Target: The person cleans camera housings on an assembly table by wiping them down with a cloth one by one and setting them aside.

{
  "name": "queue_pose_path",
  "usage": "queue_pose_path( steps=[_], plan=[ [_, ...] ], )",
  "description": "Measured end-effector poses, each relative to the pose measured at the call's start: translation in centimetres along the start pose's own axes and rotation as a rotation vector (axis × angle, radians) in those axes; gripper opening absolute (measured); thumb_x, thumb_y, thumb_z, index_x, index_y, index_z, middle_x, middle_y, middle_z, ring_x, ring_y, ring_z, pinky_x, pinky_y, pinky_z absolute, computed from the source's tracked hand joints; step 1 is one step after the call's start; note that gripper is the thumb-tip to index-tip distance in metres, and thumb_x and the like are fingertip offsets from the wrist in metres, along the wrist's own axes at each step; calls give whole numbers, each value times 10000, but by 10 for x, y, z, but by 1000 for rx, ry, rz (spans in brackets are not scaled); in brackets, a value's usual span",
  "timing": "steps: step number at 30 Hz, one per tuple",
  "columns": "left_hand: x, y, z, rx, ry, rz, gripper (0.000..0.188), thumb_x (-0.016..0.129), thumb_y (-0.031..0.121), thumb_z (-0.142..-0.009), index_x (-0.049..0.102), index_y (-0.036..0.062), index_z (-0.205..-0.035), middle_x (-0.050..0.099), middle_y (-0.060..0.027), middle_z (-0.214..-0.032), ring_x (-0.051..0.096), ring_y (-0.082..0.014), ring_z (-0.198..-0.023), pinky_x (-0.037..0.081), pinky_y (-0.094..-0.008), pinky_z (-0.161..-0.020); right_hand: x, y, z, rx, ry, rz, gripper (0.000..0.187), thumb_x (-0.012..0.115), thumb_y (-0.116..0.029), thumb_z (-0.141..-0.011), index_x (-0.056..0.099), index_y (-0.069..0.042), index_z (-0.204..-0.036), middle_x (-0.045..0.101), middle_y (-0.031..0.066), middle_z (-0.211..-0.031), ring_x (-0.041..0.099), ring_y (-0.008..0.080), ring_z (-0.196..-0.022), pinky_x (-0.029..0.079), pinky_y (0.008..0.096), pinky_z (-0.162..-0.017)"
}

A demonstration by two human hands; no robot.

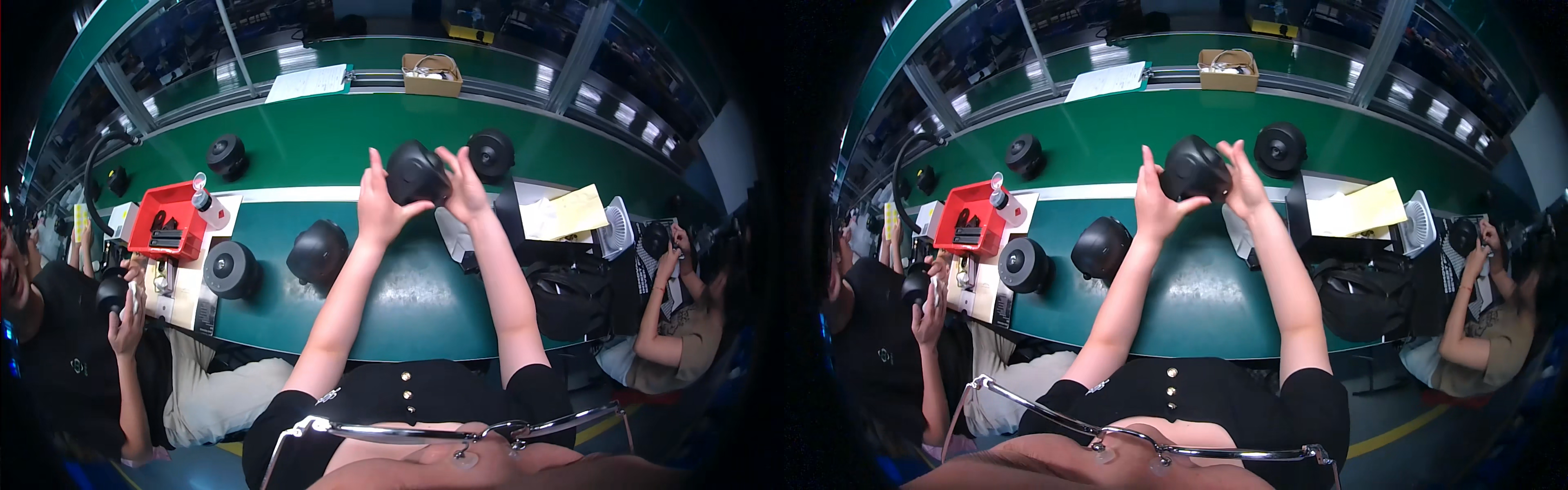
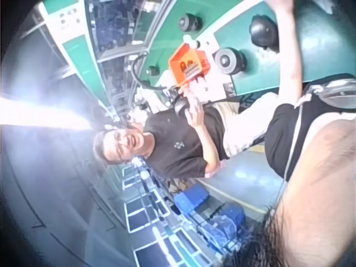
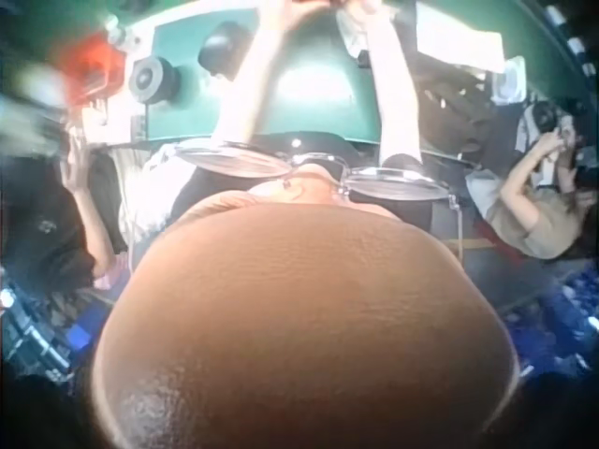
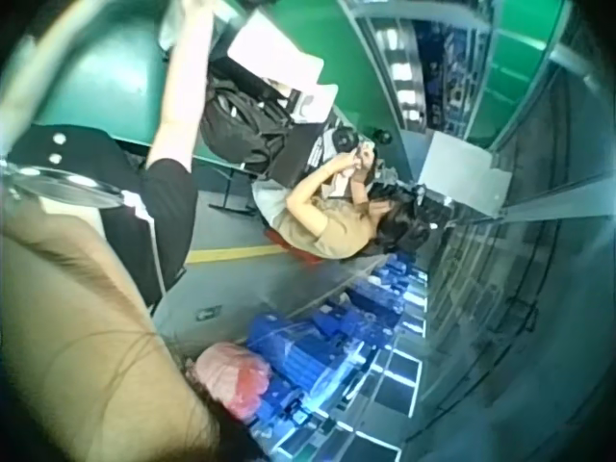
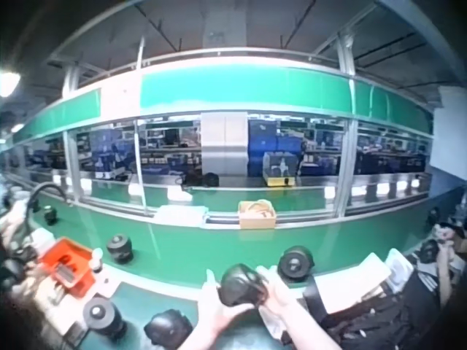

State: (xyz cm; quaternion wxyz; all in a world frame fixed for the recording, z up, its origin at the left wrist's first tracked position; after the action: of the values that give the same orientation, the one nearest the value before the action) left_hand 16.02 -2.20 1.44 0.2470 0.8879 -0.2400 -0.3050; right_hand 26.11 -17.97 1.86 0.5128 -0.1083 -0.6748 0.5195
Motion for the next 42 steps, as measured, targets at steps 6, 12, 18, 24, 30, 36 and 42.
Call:
queue_pose_path(
  steps=[6, 12, 18, 24, 30, 36, 42],
  plan=[
    [-3, 0, -4, 371, 44, 15, 1254, 917, 407, -527, 208, 8, -1482, 553, -154, -1171, 555, -343, -1052, 373, -488, -1039, -3, 19, -19, 50, 17, -205, 434, 483, -451, -987, 592, -83, -1188, 653, 90, -1113, 638, 218, -1039, 523, 391, -902],
    [0, -15, -7, 216, -64, 151, 960, 915, 391, -528, 530, 19, -1325, 565, -178, -1288, 568, -336, -1177, 340, -519, -1098, -18, 20, -31, 118, 152, -148, 312, 549, -386, -956, 644, -102, -1043, 685, 81, -992, 682, 213, -901, 559, 383, -817],
    [2, -11, -9, 150, 124, 93, 1184, 923, 439, -492, 357, 24, -1446, 457, -196, -1391, 449, -373, -1291, 312, -478, -1114, -14, 18, -60, 130, 165, -132, 281, 596, -368, -937, 650, -102, -1011, 683, 76, -955, 684, 208, -838, 559, 364, -772],
    [43, -66, 36, -158, 354, 185, 846, 690, 333, -858, 235, -59, -1454, 284, -279, -1466, 298, -420, -1368, 249, -469, -1130, 22, 31, -166, -330, 344, 432, 422, 702, -324, -868, 666, -5, -1142, 697, 98, -1042, 651, 186, -937, 502, 311, -846],
    [65, -76, 42, -179, 273, 290, 586, 625, 176, -893, 383, -49, -1377, 436, -239, -1344, 466, -367, -1232, 366, -441, -1045, 10, 47, -225, -350, 411, 1043, 476, 674, -421, -835, 689, -46, -1128, 689, 176, -1098, 648, 294, -1064, 485, 352, -936],
    [52, -95, 45, -291, 309, 246, 487, 603, 138, -913, 446, -22, -1345, 501, -179, -1258, 551, -279, -1108, 455, -382, -924, -3, -6, -189, -676, 446, 1381, 394, 695, -334, -819, 693, -69, -1111, 655, 159, -1186, 621, 332, -1087, 463, 399, -969],
    [68, -84, 38, -277, 266, 336, 478, 597, 152, -918, 451, -23, -1337, 517, -181, -1222, 555, -286, -1086, 453, -382, -907, -99, -41, -127, -437, 720, 821, 937, 871, -338, -653, 388, -61, -1407, 502, 222, -1354, 471, 357, -1269, 405, 473, -1035]
  ],
)
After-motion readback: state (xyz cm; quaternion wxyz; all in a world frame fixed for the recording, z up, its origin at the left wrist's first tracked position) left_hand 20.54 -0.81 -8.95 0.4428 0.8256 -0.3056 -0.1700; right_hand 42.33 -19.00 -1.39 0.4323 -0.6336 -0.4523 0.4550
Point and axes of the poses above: each hand's wrist, its own z-axis away from the middle knuckle, its own x-axis out of the palm, y = z × x, the point moved 1 cm from there along -z, towards the middle knuckle
